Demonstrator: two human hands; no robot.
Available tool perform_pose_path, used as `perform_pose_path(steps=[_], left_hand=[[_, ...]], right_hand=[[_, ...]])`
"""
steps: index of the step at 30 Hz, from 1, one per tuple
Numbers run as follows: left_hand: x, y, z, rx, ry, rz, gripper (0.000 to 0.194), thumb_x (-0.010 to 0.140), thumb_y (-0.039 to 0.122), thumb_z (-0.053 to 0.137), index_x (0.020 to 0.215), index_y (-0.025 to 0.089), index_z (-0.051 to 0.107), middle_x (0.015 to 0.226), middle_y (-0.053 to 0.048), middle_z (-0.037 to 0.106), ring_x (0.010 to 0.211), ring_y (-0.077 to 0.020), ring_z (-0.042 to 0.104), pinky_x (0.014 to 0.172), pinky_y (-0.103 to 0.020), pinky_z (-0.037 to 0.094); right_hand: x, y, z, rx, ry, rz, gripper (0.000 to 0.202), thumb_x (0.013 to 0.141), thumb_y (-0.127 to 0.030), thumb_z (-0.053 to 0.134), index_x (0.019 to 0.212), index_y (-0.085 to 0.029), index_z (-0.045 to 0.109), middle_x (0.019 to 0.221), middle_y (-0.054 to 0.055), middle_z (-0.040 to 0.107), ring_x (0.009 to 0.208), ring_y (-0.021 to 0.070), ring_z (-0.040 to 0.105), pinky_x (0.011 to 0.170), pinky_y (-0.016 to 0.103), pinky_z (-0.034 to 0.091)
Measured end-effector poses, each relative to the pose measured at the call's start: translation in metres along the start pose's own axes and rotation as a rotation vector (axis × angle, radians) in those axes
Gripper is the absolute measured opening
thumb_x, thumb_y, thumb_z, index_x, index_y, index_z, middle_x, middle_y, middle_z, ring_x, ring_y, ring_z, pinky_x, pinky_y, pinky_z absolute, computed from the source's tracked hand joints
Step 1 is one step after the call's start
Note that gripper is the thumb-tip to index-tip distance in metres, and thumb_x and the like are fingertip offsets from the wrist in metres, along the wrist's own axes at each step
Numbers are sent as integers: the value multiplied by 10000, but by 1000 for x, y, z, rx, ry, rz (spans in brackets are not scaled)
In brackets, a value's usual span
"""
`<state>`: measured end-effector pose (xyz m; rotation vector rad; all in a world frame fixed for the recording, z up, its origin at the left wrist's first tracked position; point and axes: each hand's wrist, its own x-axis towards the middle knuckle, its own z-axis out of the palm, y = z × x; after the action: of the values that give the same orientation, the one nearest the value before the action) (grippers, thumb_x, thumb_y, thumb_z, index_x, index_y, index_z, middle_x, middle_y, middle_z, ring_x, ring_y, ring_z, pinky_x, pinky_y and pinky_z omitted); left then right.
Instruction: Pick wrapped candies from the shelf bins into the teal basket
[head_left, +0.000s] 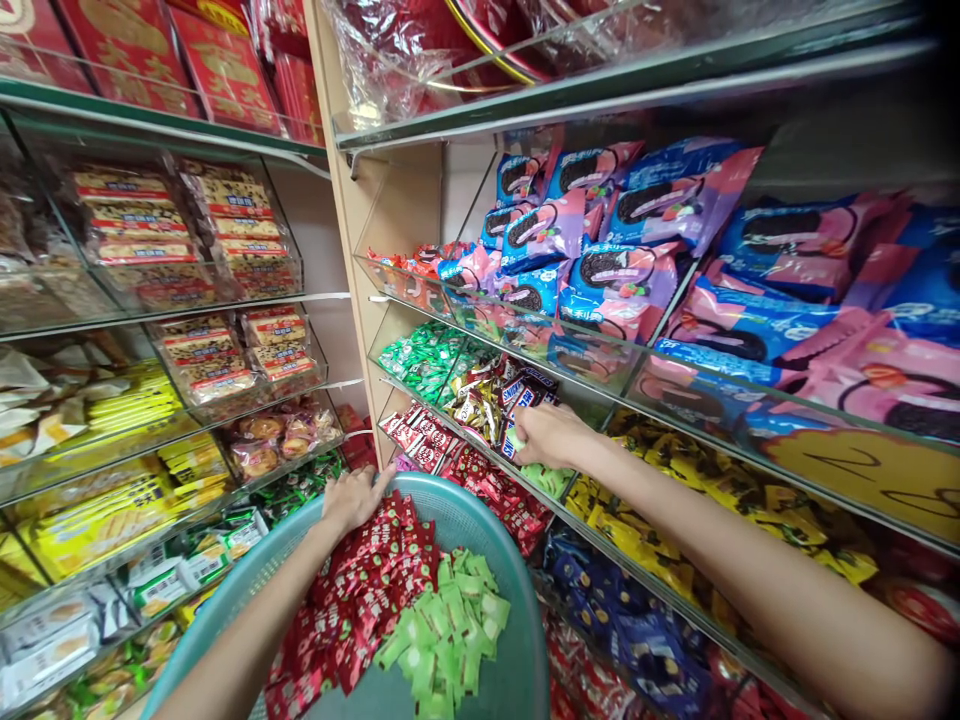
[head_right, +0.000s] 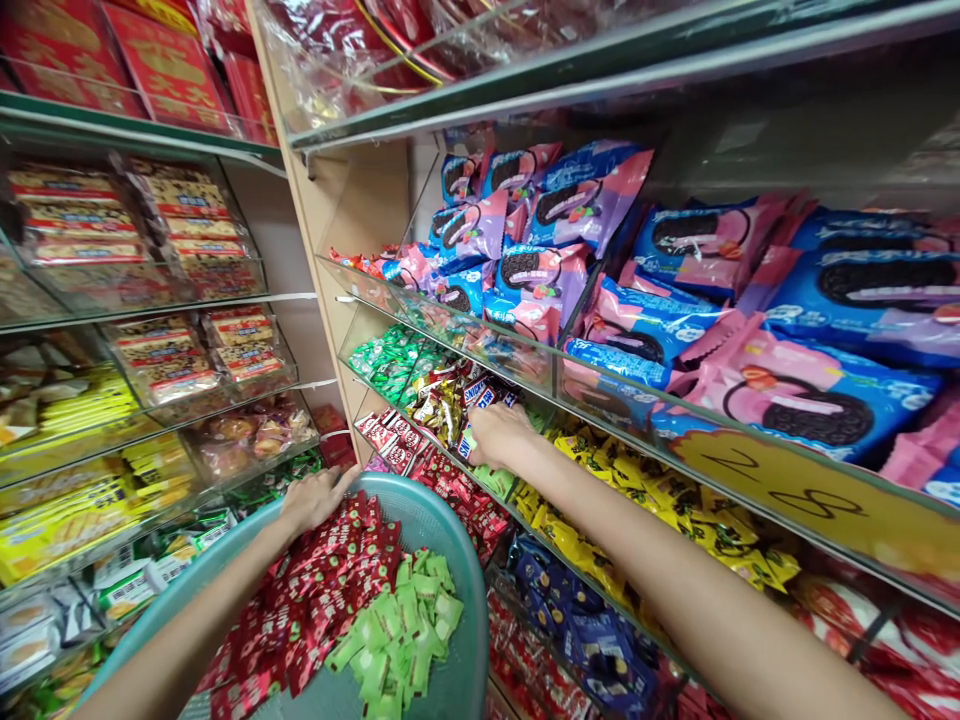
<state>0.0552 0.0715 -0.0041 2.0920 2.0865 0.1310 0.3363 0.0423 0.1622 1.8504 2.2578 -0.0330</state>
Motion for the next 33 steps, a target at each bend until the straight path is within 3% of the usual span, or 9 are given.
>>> perform_pose_path(steps=[18, 24, 29, 33], left_hand=[[1, 0, 4, 26, 3, 14, 758, 761, 662, 40, 929, 187, 606, 961, -151, 669, 946, -282, 589, 859, -440, 353], [2, 2, 2, 21, -8, 22, 769, 755, 669, 32, 931, 183, 601, 992, -156, 656, 958, -283, 581, 856, -439, 356], [1, 5, 0, 4, 8, 26, 771, 741, 688, 36, 917, 192, 600, 1019, -141, 651, 965, -284, 577, 848, -433, 361], [0, 5, 1, 14, 11, 14, 775, 738, 689, 24, 882, 192, 600, 994, -137, 658, 956, -285, 580, 844, -429, 366]], right_hand=[[-3, -1, 0, 58, 58, -17, 314, 638, -292, 618, 916, -196, 509, 870, 45, 631, 833, 205, 569, 593, 268, 313], [-16, -4, -13, 101, 145, -69, 253, 663, -267, 574, 894, -207, 489, 869, 24, 606, 821, 187, 536, 596, 262, 297], [-42, -36, -14, 164, 222, -259, 210, 677, -224, 576, 871, -184, 506, 875, 36, 591, 830, 179, 513, 661, 269, 336], [-54, -76, 21, 138, -30, -416, 280, 632, -176, 627, 896, -165, 535, 946, 55, 596, 897, 202, 509, 752, 307, 374]])
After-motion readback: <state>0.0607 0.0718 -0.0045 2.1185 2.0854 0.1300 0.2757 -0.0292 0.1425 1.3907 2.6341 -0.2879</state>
